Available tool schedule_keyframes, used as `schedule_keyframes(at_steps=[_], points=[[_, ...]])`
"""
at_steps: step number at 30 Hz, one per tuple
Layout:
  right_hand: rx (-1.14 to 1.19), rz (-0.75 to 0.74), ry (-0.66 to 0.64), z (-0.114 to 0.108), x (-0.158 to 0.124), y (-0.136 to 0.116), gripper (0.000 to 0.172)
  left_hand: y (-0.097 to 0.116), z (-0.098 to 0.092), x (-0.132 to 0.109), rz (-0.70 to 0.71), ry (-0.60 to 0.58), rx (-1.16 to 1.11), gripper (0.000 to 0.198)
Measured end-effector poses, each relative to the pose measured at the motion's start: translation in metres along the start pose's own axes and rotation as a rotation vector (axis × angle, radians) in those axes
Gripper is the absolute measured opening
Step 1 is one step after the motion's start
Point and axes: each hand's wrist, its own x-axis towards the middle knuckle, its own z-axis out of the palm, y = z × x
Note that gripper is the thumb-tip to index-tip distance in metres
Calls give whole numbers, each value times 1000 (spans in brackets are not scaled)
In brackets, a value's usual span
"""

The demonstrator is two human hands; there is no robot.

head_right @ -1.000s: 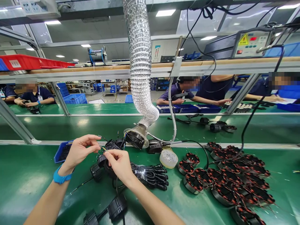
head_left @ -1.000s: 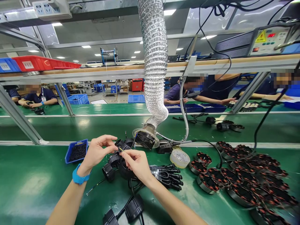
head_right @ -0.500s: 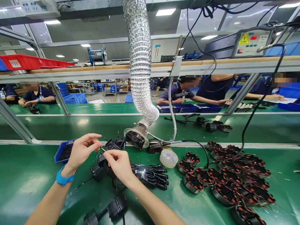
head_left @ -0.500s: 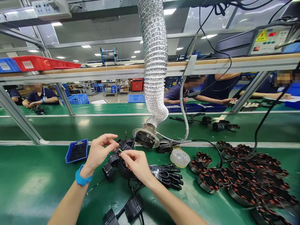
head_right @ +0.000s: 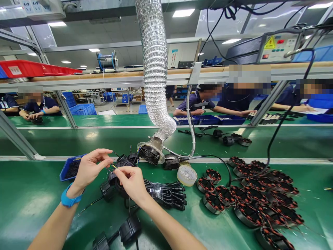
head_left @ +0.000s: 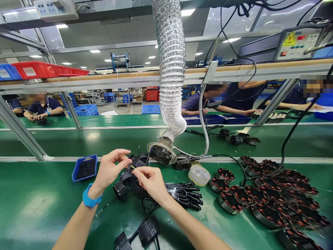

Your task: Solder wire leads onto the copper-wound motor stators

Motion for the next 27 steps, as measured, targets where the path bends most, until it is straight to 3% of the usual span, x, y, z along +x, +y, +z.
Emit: schedule_keyframes(at_steps=[14,21,27], points=[[4,-5,7,1,0,1,34,-4,0,-7,147,-79,326,25],[25,73,-41,-3,3,4,34,-4,-2,4,-18,-345,164,29],[-76,30,-206,-14,9,14,33,-16,-10,11,-45,-321,233,31]])
